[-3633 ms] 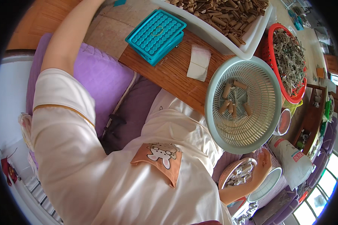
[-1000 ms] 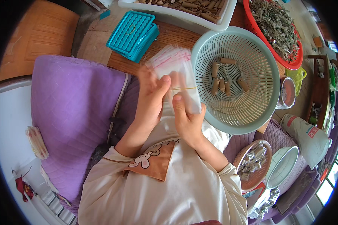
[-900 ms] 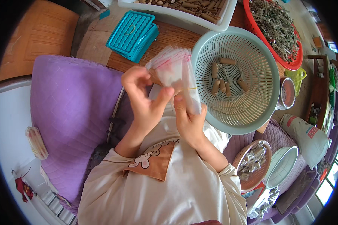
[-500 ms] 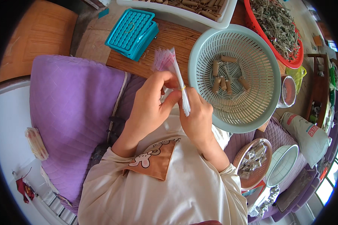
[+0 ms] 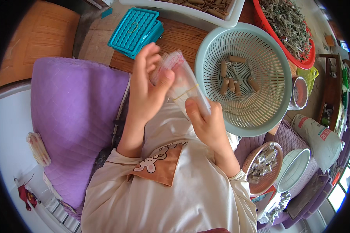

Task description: The person packages small wooden sticks and dried items into small plastic bags by hand.

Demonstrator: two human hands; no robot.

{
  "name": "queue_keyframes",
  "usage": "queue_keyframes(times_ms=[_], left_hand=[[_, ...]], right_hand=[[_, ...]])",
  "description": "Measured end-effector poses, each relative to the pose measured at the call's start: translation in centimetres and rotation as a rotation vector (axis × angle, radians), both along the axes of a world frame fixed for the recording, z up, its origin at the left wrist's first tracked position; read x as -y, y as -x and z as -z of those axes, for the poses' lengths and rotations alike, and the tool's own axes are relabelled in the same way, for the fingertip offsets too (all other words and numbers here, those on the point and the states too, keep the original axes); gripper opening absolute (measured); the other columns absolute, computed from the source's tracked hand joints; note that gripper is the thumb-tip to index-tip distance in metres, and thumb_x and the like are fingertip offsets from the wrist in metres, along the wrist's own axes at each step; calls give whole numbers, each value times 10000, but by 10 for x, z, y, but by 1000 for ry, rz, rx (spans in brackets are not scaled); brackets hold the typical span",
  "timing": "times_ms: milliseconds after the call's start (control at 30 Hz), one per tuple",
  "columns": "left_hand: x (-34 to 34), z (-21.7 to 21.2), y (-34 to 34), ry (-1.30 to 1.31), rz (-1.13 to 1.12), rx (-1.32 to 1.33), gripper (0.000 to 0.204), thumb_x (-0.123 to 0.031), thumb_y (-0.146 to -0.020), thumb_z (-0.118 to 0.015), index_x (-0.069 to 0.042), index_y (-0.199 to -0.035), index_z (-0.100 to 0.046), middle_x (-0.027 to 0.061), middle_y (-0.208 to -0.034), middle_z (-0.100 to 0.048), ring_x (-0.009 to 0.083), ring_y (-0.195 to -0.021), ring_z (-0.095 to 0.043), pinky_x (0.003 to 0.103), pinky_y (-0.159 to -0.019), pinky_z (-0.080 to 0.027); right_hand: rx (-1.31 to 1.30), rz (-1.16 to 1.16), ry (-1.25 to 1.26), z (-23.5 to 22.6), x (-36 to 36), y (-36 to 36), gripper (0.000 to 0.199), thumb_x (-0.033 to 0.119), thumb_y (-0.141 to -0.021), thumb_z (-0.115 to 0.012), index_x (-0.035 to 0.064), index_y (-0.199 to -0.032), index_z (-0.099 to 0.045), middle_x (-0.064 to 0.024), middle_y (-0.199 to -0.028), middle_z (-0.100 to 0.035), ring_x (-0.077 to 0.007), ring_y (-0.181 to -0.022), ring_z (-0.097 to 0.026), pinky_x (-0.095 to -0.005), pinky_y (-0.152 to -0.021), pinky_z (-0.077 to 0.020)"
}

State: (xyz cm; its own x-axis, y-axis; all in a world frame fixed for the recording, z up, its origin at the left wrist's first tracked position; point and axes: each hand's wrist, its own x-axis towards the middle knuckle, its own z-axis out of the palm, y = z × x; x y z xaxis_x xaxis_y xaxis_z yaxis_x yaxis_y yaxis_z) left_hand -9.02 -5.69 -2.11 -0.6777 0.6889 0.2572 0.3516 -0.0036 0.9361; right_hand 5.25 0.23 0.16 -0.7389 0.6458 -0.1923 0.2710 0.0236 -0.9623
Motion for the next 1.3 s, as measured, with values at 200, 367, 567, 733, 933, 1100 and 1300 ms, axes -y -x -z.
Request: queue_keyframes(times_ms=[200,367,567,733,933,1100,1300], left_hand=[[1,-3,10,138,364,440,261,-260,-846,-550,-27,-960,-525,-40,-787,-511,31,-707,-428,167,-599,-355],[-2,-6,17,91,498,482,211,-252,-831,-574,-52,-871,-519,-61,-690,-461,-2,-570,-384,165,-470,-302],[-3,-8,14,173,527,344,188,-237,-853,-540,-59,-807,-502,-64,-587,-429,-6,-461,-339,167,-400,-258],[-4,-11,10,232,457,363,223,-232,-871,-508,-51,-746,-473,-66,-539,-397,-8,-441,-323,177,-393,-242],[-10,-6,6,261,406,216,252,-256,-872,-503,-45,-740,-463,-55,-514,-380,4,-443,-313,195,-402,-243],[-13,-6,7,190,381,337,240,-276,-844,-550,-40,-826,-508,-52,-548,-416,6,-480,-343,192,-423,-267],[0,-8,17,193,613,543,260,-210,-764,-662,-18,-895,-545,-31,-681,-509,16,-582,-450,168,-499,-365]], right_hand=[[-103,33,173,8,-2,-10,190,91,-780,-502,-28,-633,-487,-2,-501,-450,-68,-464,-362,-254,-420,-303],[-60,-85,261,1,-18,-21,171,96,-748,-506,-23,-625,-494,9,-507,-439,-69,-465,-348,-249,-426,-298],[-156,-143,44,3,-18,-17,191,170,-792,-561,-9,-735,-526,17,-552,-460,-60,-501,-373,-228,-453,-315],[8,-128,99,-3,-22,-16,165,149,-843,-513,-1,-777,-531,10,-559,-464,-55,-512,-370,-221,-457,-314],[-53,-206,131,-3,-22,-17,165,148,-841,-508,-13,-809,-528,3,-550,-456,-57,-503,-364,-228,-447,-302],[-35,-112,63,-2,-21,-20,146,119,-824,-500,-24,-809,-526,-64,-531,-455,-132,-461,-380,-263,-451,-338],[3,-17,23,-2,-22,-24,94,81,-811,-505,-12,-796,-512,-130,-506,-459,-209,-435,-459,-302,-447,-378]])
